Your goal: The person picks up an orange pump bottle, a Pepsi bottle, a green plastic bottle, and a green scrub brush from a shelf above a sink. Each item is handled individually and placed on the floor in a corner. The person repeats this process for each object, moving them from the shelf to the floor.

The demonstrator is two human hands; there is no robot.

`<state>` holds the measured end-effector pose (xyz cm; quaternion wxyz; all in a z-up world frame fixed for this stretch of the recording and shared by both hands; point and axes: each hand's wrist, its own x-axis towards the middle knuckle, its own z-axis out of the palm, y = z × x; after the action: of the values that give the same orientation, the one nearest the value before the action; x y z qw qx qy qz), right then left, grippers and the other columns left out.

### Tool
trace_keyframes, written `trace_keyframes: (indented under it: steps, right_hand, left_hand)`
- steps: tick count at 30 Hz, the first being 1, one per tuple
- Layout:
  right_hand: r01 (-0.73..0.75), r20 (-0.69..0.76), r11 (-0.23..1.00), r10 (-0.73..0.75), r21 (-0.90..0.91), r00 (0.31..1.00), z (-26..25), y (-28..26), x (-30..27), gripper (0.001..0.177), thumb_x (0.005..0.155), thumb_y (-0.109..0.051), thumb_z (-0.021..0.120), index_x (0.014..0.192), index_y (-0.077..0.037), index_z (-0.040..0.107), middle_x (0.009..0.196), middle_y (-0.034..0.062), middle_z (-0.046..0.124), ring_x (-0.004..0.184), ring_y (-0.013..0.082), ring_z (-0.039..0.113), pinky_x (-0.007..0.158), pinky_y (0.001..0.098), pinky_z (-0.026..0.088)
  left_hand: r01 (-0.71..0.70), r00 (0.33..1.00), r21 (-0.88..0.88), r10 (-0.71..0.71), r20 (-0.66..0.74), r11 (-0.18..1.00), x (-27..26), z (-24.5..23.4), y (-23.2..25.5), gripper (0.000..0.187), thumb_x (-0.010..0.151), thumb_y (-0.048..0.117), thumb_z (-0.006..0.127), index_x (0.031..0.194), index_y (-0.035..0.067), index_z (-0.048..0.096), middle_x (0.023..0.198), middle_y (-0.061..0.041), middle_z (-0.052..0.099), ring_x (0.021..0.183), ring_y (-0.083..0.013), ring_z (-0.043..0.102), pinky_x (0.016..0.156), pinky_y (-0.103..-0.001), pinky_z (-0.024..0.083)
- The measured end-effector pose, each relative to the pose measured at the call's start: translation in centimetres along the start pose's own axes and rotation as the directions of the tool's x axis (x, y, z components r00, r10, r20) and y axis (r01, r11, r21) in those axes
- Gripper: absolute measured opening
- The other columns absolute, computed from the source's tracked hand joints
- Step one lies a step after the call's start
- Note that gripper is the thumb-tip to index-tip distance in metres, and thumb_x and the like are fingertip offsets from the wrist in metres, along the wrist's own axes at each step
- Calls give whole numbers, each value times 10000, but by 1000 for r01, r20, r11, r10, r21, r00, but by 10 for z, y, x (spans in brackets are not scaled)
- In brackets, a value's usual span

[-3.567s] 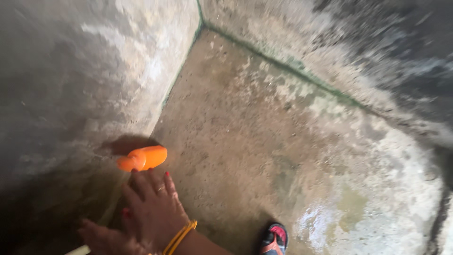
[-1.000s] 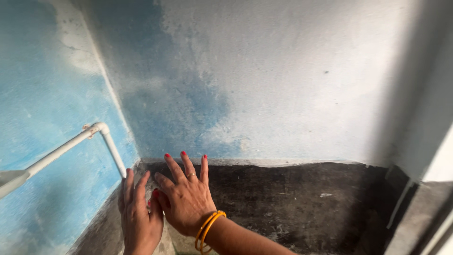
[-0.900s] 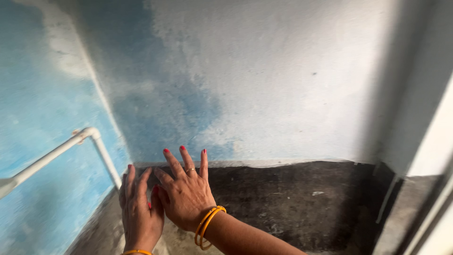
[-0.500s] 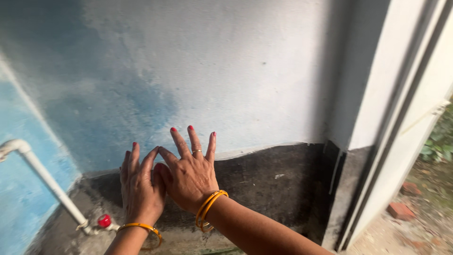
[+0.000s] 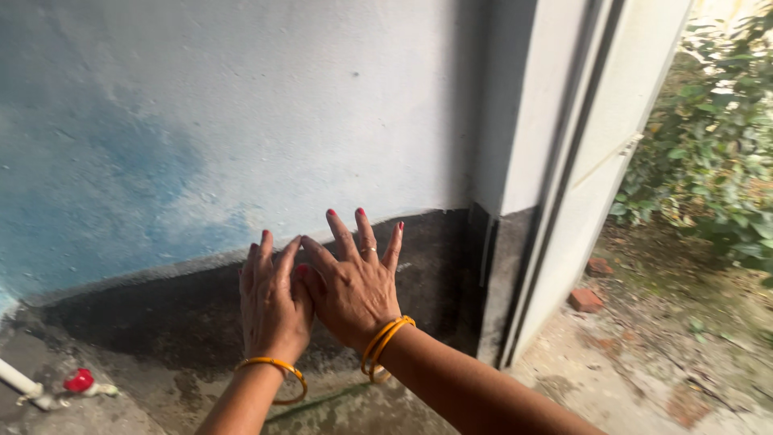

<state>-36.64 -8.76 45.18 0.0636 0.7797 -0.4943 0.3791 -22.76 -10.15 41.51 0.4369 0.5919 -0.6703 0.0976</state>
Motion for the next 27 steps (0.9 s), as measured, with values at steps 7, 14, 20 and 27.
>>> trace_keyframes:
  steps: [7, 14, 20, 27]
  right_hand:
    - [46, -13, 999, -46, -27, 999, -41, 15, -20, 503, 985, -492, 469, 1437, -287, 551, 1623, 159, 299, 1517, 471, 109, 1079, 815, -97]
    - [29, 158, 999, -26, -16, 987, -84, -18, -12, 527, 993, -546, 407, 1469, -334, 488, 1650, 89, 250, 1533, 435, 70, 1099, 821, -108]
    - [113, 219, 992, -124, 63, 968, -93, -58, -10, 569, 983, -578, 392, 1493, -331, 448, 1662, 77, 231, 1536, 420, 74, 1121, 809, -95]
    - [226, 90, 948, -251, 226, 964, -83, -100, -32, 553, 1000, -508, 429, 1491, -264, 499, 1642, 172, 284, 1539, 477, 79, 1118, 801, -106]
  left_hand:
    - [-45, 999, 19, 45, -30, 999, -15, -10, 44, 459, 998, 170, 499, 1453, 208, 548, 1638, -160, 321, 1534, -357, 228, 1236, -519, 174]
    - [-35, 996, 132, 46, -78, 991, -20, -47, 53, 431, 1024, 178, 500, 1452, 153, 544, 1629, -177, 368, 1537, -347, 257, 1260, -483, 167]
    - [-49, 997, 255, 60, -39, 966, -28, -102, 25, 449, 1012, 188, 516, 1456, 121, 523, 1617, -139, 418, 1554, -288, 304, 1297, -458, 187]
    - [38, 997, 295, -17, -73, 955, -57, -166, 17, 532, 923, 156, 575, 1454, 166, 552, 1591, -151, 436, 1509, -356, 326, 1248, -486, 239]
